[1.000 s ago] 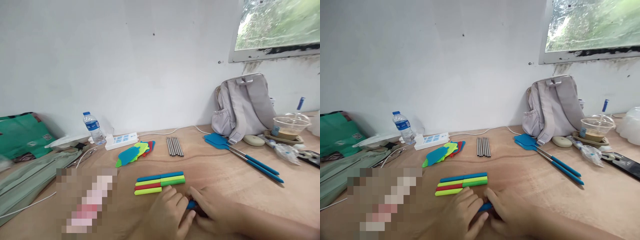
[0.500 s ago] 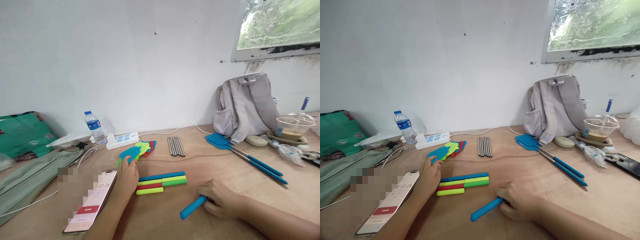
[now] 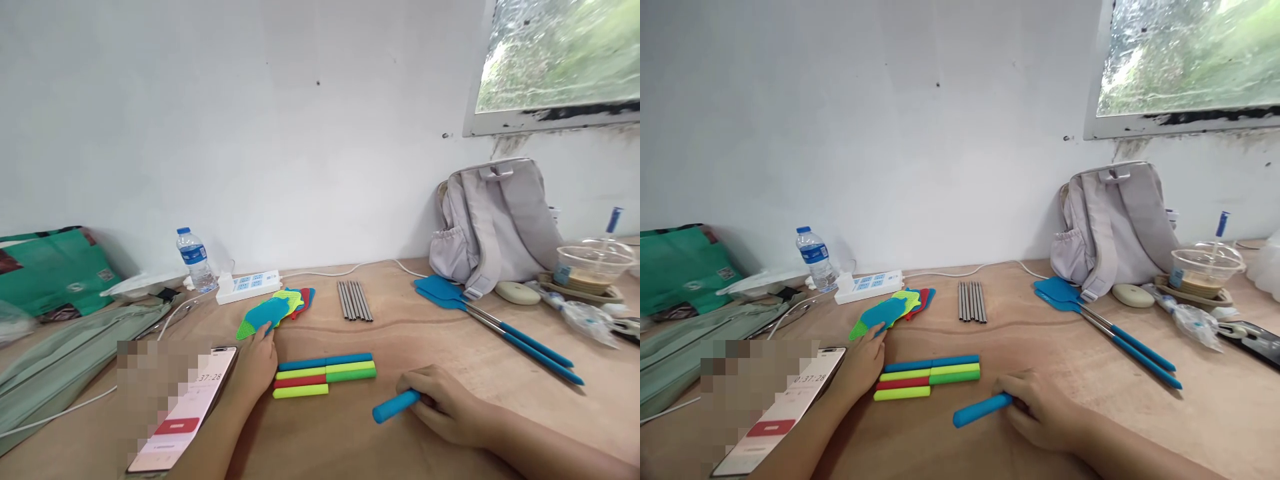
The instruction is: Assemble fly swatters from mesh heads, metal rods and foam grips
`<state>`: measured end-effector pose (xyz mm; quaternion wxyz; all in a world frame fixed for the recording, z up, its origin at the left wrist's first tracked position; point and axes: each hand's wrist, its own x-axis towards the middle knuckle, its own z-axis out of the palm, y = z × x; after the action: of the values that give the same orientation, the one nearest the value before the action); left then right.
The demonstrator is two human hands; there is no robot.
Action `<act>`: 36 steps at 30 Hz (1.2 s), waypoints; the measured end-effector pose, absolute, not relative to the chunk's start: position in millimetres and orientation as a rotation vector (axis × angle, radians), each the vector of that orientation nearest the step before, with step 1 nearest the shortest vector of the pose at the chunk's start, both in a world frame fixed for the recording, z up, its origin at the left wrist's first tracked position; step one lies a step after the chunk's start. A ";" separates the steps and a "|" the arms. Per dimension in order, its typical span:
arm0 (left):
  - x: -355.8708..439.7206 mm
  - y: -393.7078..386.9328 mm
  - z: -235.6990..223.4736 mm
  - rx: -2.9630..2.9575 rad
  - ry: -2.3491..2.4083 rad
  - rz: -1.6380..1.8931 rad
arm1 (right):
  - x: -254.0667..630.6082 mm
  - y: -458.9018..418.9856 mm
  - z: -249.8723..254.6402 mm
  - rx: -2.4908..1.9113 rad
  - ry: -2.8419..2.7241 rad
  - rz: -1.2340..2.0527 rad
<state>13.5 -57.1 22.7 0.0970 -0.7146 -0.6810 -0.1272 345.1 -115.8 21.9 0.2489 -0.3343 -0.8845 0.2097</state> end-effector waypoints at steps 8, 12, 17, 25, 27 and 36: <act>23.0 -67.7 38.4 -1.956 -1.689 -0.910 | 357.1 -106.4 9.9 -0.837 -1.873 1.023; 39.9 -83.8 50.9 -1.994 -1.630 -1.449 | 355.7 -94.6 9.5 -0.641 -1.497 1.274; 67.0 -102.7 54.6 -2.221 -1.999 -2.464 | 347.8 -84.5 17.5 -0.649 -1.125 1.365; 106.2 -123.7 44.7 -2.097 -2.174 -3.278 | 344.2 -89.0 20.9 -0.628 -0.754 1.568; 110.4 -126.3 42.8 -2.095 -2.257 -3.260 | 341.6 -92.9 22.9 -0.610 -0.669 1.554; 109.6 -125.0 36.2 -2.343 -2.392 -2.942 | 335.4 -102.1 28.5 -0.604 -0.593 1.614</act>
<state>109.6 -125.0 36.2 -0.6114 -0.4160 -0.4247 -0.5222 335.4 -102.1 28.5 0.6127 -0.2621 -0.2573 0.6998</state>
